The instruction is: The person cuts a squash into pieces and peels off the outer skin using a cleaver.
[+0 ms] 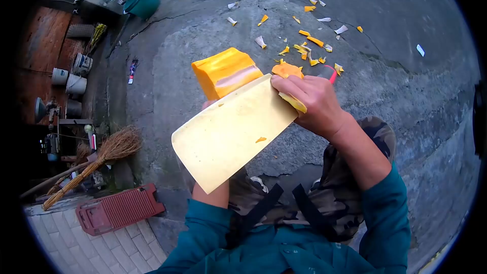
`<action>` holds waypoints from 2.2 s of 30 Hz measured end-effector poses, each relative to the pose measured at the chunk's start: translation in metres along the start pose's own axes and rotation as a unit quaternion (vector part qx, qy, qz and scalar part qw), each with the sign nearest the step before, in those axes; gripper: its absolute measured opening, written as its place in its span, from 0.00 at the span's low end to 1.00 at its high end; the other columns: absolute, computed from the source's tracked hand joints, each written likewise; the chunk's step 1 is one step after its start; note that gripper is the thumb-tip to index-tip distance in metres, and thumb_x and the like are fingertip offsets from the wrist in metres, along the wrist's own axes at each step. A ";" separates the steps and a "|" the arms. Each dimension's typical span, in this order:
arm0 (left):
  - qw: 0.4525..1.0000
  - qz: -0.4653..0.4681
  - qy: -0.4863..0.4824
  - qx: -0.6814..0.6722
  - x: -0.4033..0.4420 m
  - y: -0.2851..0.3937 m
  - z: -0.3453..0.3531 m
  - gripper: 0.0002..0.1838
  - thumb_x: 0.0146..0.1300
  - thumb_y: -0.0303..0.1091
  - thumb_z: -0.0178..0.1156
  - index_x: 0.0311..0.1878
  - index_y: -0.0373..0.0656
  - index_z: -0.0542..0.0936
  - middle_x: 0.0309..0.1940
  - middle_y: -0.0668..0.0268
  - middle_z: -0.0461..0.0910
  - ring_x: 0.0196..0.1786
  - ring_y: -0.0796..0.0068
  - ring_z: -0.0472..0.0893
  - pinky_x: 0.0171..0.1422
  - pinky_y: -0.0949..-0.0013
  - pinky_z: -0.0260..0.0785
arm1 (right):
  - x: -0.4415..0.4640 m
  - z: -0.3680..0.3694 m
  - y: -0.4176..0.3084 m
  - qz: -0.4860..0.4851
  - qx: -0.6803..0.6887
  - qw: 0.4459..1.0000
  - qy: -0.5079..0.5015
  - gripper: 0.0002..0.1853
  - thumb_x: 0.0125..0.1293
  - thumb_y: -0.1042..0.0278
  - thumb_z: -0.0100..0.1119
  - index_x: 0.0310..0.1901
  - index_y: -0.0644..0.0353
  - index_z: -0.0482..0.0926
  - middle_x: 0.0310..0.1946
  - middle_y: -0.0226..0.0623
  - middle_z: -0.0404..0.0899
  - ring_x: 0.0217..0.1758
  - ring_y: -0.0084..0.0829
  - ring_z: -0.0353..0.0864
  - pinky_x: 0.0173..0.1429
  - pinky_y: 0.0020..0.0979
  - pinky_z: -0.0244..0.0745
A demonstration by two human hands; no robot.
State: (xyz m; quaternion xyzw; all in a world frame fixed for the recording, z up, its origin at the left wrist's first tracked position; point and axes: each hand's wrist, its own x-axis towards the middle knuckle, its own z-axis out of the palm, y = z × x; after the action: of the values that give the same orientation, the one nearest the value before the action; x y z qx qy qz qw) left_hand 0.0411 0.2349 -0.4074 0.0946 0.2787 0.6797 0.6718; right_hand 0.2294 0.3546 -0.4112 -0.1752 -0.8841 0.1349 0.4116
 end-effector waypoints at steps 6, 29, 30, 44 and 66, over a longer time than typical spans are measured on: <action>0.996 -0.059 0.001 -0.070 -0.007 0.004 0.033 0.30 0.62 0.41 0.61 0.63 0.35 0.68 0.49 0.50 0.80 0.47 0.59 0.85 0.47 0.60 0.82 | -0.002 -0.004 -0.006 0.000 0.019 1.000 -0.008 0.14 0.51 0.71 0.62 0.42 0.54 0.74 0.25 0.31 0.72 0.25 0.33 0.77 0.28 0.31 0.71; 0.993 0.070 -0.011 0.091 0.012 0.001 -0.022 0.48 0.53 0.58 0.64 0.72 0.43 0.58 0.66 0.51 0.67 0.68 0.47 0.67 0.67 0.34 0.61 | -0.026 0.038 0.050 0.143 0.010 0.989 -0.029 0.08 0.58 0.73 0.57 0.40 0.54 0.74 0.29 0.42 0.80 0.32 0.46 0.83 0.34 0.43 0.77; 0.992 0.066 -0.072 0.075 0.010 0.000 -0.013 0.48 0.51 0.58 0.65 0.71 0.43 0.61 0.64 0.52 0.70 0.65 0.47 0.71 0.63 0.35 0.66 | -0.028 0.043 0.068 0.238 -0.064 0.964 -0.096 0.06 0.60 0.73 0.56 0.40 0.56 0.74 0.29 0.43 0.81 0.33 0.47 0.83 0.35 0.44 0.77; 0.998 0.051 0.035 0.006 -0.005 -0.003 -0.031 0.35 0.60 0.48 0.62 0.67 0.41 0.65 0.63 0.56 0.70 0.64 0.59 0.72 0.70 0.51 0.64 | 0.011 0.013 -0.019 -0.023 0.029 0.999 -0.004 0.15 0.50 0.71 0.63 0.41 0.54 0.74 0.23 0.30 0.72 0.21 0.30 0.77 0.25 0.31 0.71; 0.999 -0.031 -0.016 0.010 0.000 -0.014 -0.011 0.35 0.62 0.51 0.60 0.67 0.42 0.64 0.64 0.56 0.69 0.65 0.58 0.70 0.70 0.51 0.63 | 0.003 -0.008 -0.020 -0.031 0.007 0.999 0.001 0.15 0.52 0.71 0.62 0.42 0.57 0.73 0.23 0.31 0.71 0.21 0.30 0.77 0.26 0.31 0.70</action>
State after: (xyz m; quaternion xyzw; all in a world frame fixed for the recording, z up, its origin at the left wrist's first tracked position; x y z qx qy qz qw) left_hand 0.0475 0.2316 -0.4235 0.1041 0.2774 0.6543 0.6958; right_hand 0.2301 0.3383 -0.3967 -0.1449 -0.8879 0.1281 0.4173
